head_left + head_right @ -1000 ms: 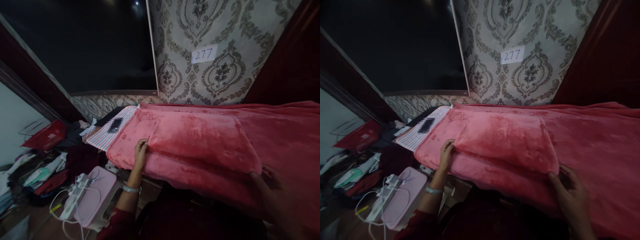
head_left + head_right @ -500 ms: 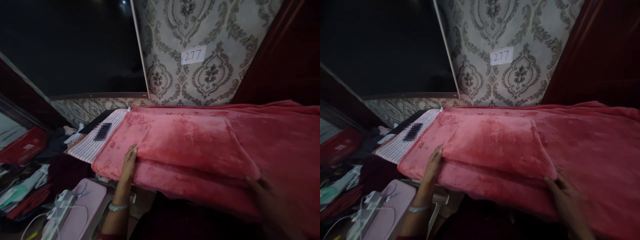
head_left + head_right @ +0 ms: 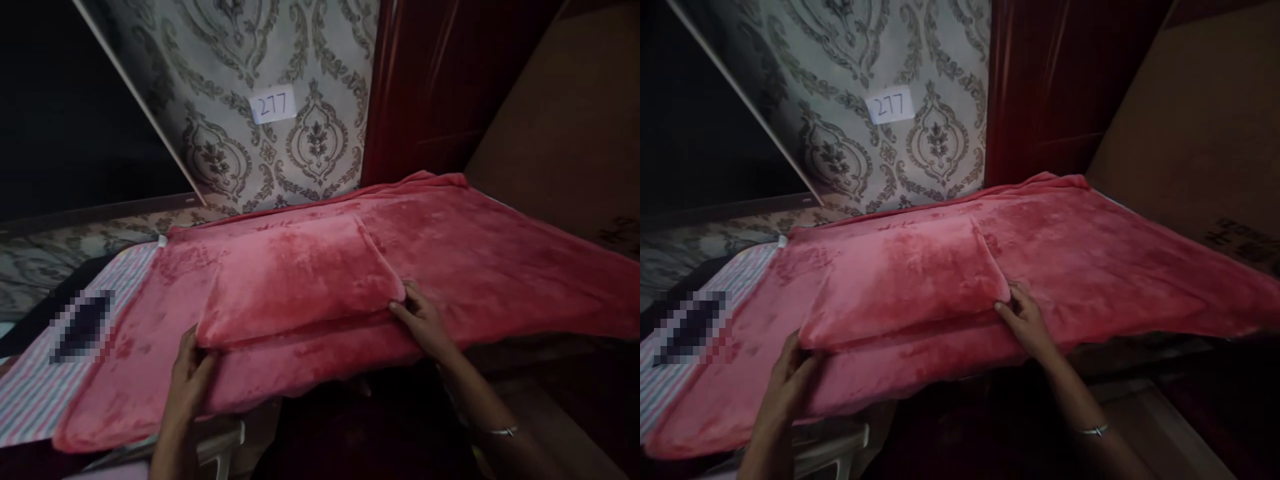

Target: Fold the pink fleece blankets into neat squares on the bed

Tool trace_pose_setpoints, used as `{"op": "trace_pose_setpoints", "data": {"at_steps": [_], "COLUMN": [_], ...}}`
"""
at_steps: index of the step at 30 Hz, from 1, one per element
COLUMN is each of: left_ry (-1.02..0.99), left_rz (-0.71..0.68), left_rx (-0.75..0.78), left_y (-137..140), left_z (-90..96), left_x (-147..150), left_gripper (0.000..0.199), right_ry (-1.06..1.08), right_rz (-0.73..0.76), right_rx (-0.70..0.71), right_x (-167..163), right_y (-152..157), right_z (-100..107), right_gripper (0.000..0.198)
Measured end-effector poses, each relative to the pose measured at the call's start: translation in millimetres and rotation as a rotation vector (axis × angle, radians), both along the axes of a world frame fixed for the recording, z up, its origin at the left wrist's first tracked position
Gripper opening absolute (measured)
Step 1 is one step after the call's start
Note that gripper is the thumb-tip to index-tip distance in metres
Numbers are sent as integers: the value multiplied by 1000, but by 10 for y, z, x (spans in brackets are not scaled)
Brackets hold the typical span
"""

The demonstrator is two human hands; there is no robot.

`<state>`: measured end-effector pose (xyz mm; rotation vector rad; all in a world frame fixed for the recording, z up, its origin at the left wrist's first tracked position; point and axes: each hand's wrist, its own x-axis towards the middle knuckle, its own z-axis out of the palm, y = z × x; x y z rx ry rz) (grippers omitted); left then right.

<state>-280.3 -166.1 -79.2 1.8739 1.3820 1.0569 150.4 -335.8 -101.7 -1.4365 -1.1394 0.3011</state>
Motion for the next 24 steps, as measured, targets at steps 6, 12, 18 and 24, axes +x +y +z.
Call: {"op": "trace_pose_setpoints", "data": {"at_steps": [6,12,18,24], "left_ry": [248,414,550,387], "left_rz": [-74,-92,-55,57], "left_rx": [191,493,314,286], "left_y": [72,38,1,-12], "left_z": [-113,-67,54,41], "left_x": [-149,-14,56,102], "left_gripper": [74,73,59,63], "right_ry": [-321,-474,-571,-501], "right_rz": [24,-37,-41,-27], "right_rx": [9,-45,-155,-134], "right_x": [67,-10,-17,31], "right_y": [-134,-217,-144,-124], "right_z": [-108,-115,-68,-35], "right_gripper": [55,80,76,62]}}
